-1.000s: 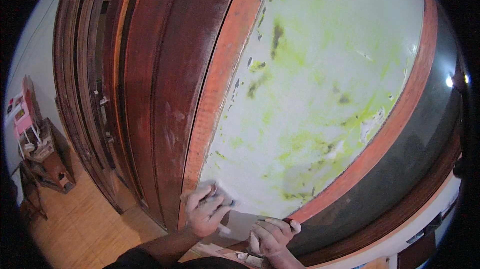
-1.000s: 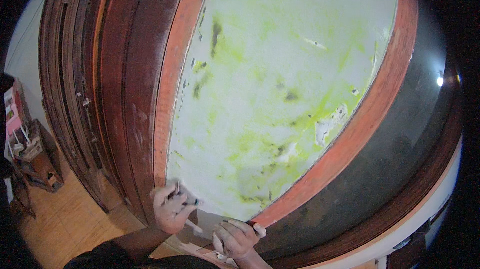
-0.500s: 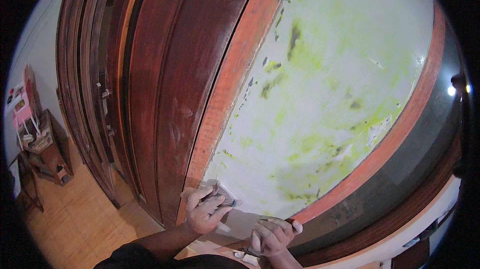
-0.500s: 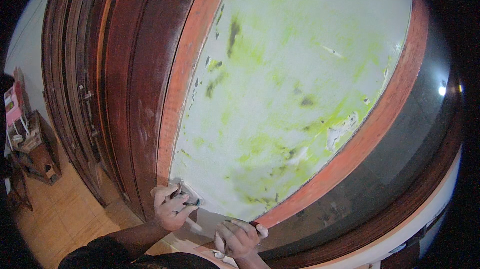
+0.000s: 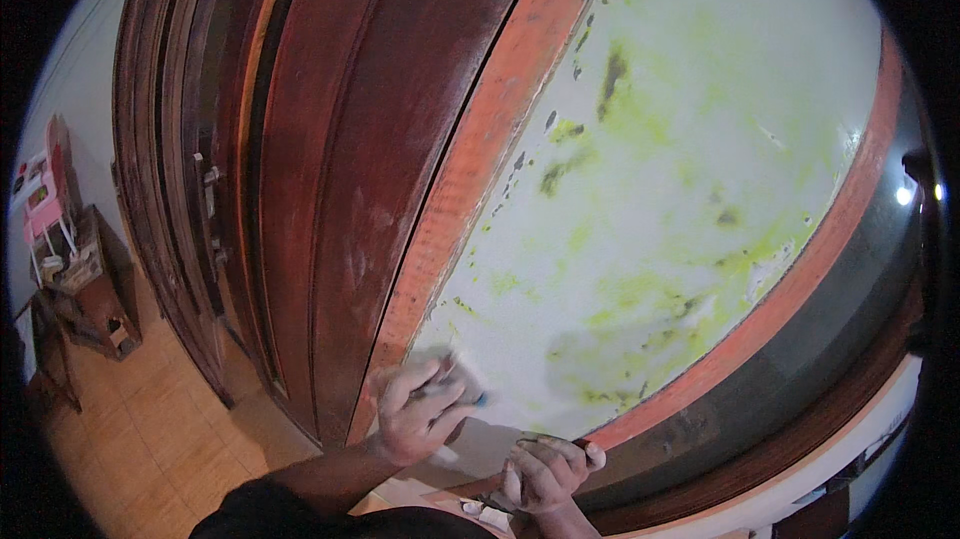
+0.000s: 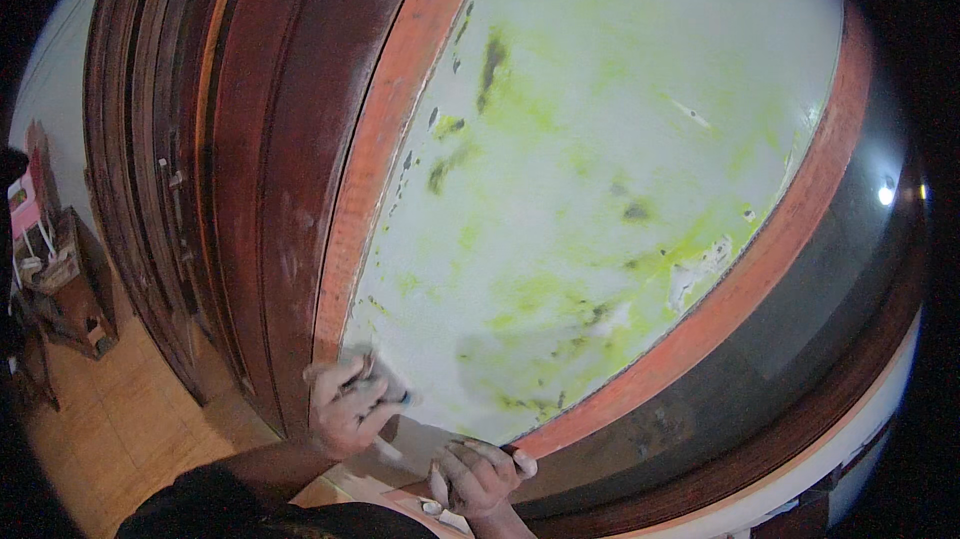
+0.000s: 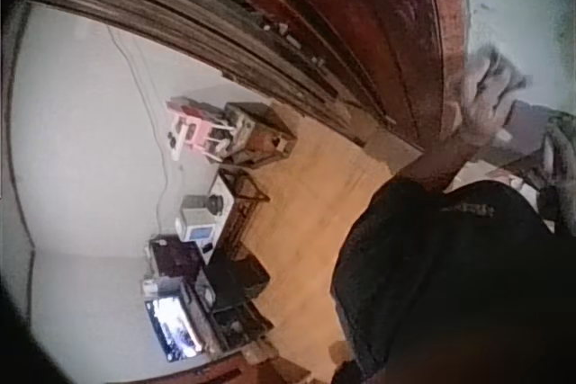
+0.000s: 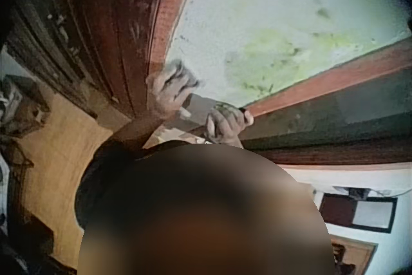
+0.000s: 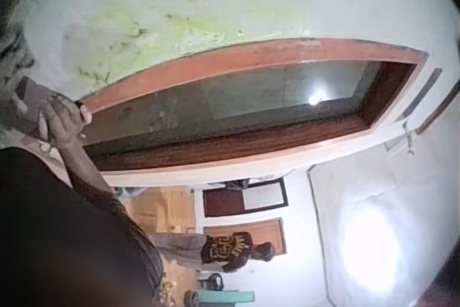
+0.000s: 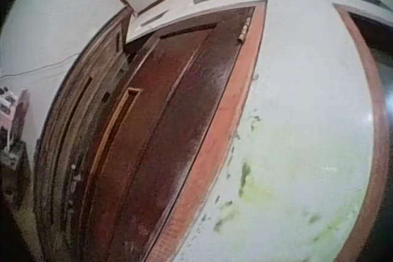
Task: The person sands a wooden door with a sanding block, focusing on the edges and surface. The person holds the door with one hand and sands with the other, moving the block in circular and back-and-forth motions.
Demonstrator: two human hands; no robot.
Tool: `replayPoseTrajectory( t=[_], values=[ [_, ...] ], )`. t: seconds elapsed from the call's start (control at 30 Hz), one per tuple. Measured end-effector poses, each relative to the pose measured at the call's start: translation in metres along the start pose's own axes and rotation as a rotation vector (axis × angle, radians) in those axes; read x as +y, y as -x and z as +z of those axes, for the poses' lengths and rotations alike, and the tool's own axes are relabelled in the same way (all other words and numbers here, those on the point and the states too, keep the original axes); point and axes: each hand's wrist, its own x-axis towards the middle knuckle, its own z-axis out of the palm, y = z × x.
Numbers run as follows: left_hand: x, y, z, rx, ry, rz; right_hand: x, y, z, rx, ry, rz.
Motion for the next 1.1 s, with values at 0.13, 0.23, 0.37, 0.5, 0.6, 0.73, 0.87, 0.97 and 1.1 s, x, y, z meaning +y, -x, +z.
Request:
replayPoseTrajectory(
  t=[0.13, 0.23, 0.37, 0.5, 0.6, 0.73, 0.87, 0.97, 1.1],
  values=[
    [0.005, -0.008, 0.002, -0.035, 0.104, -0.093, 0.001, -0.002, 0.001, 0.02, 0.009, -0.042],
    [0.003, -0.069, 0.011, 0.0, 0.058, -0.022, 0.0, -0.004, 0.0, 0.015, 0.011, -0.036],
    [-0.002, -0.098, 0.019, 0.069, 0.017, 0.004, -0.001, -0.005, -0.001, 0.001, 0.02, -0.022],
    [-0.009, -0.03, 0.009, 0.015, 0.046, -0.082, 0.0, -0.003, -0.003, 0.003, -0.012, 0.002],
    [-0.006, 0.011, -0.004, -0.056, 0.005, -0.091, 0.001, -0.003, -0.004, -0.011, -0.027, -0.003],
    [-0.003, -0.026, 0.002, -0.016, 0.041, -0.14, 0.001, -0.004, -0.002, 0.008, -0.01, -0.024],
    [-0.014, -0.091, 0.016, 0.096, 0.05, -0.076, 0.0, -0.007, -0.001, 0.005, 0.006, -0.049],
    [-0.017, -0.076, 0.013, 0.072, -0.002, -0.057, 0.0, -0.007, -0.002, 0.009, 0.002, -0.038],
    [-0.011, -0.008, -0.006, -0.013, 0.013, -0.039, -0.001, -0.007, -0.002, 0.014, 0.004, -0.035]
  ],
)
